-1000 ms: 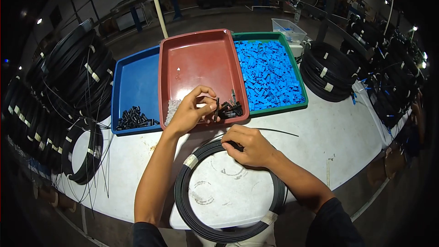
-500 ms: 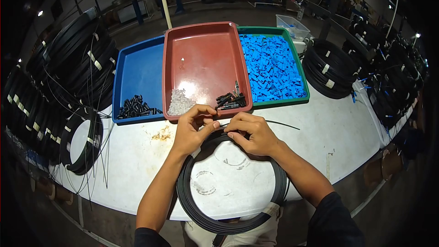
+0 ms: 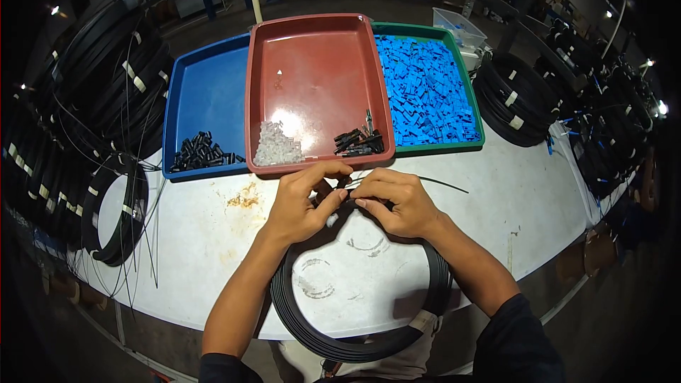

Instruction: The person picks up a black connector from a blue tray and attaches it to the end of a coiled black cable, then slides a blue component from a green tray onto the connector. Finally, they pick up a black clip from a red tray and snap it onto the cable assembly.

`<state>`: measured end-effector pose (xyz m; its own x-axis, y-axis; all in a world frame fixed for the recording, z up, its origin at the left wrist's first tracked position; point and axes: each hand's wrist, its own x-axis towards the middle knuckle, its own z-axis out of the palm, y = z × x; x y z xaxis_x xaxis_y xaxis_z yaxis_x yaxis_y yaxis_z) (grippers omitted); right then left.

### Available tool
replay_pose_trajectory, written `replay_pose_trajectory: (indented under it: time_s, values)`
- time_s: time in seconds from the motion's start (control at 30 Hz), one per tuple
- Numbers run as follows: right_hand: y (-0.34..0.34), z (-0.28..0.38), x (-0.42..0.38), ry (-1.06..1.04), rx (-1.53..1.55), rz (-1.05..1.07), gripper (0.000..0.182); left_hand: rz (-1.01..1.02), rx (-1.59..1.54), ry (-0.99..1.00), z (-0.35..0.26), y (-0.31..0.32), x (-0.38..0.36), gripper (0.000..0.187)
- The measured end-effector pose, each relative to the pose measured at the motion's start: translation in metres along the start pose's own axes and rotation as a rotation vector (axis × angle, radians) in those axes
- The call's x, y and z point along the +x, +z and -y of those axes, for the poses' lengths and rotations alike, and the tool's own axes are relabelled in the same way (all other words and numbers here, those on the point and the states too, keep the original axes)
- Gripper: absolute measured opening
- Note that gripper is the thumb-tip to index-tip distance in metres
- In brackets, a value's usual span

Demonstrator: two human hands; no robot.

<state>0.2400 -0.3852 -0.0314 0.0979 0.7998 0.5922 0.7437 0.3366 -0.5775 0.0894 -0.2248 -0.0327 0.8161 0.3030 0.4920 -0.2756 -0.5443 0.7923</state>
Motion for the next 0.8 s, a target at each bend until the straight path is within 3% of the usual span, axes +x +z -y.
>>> replay_pose_trajectory:
  time_s: [0.17,0.4,0.7,0.8]
  values:
    - [0.0,0.001,0.0,-0.005,-0.028,-0.044,0.02,-0.001,-0.015,-0.002,0.008,0.0,-0.003,0.027]
    - [-0.001,0.001,0.0,-0.043,-0.048,-0.086,0.021,-0.111,0.028,0.072,0.009,0.0,-0.004,0.048]
    - [0.001,0.002,0.001,0.031,-0.065,-0.217,0.015,-0.123,0.1,0.135,0.006,0.001,-0.002,0.031]
    - [0.005,-0.004,0.003,-0.126,-0.068,-0.277,0.016,-0.111,0.117,0.135,0.006,0.0,-0.002,0.027]
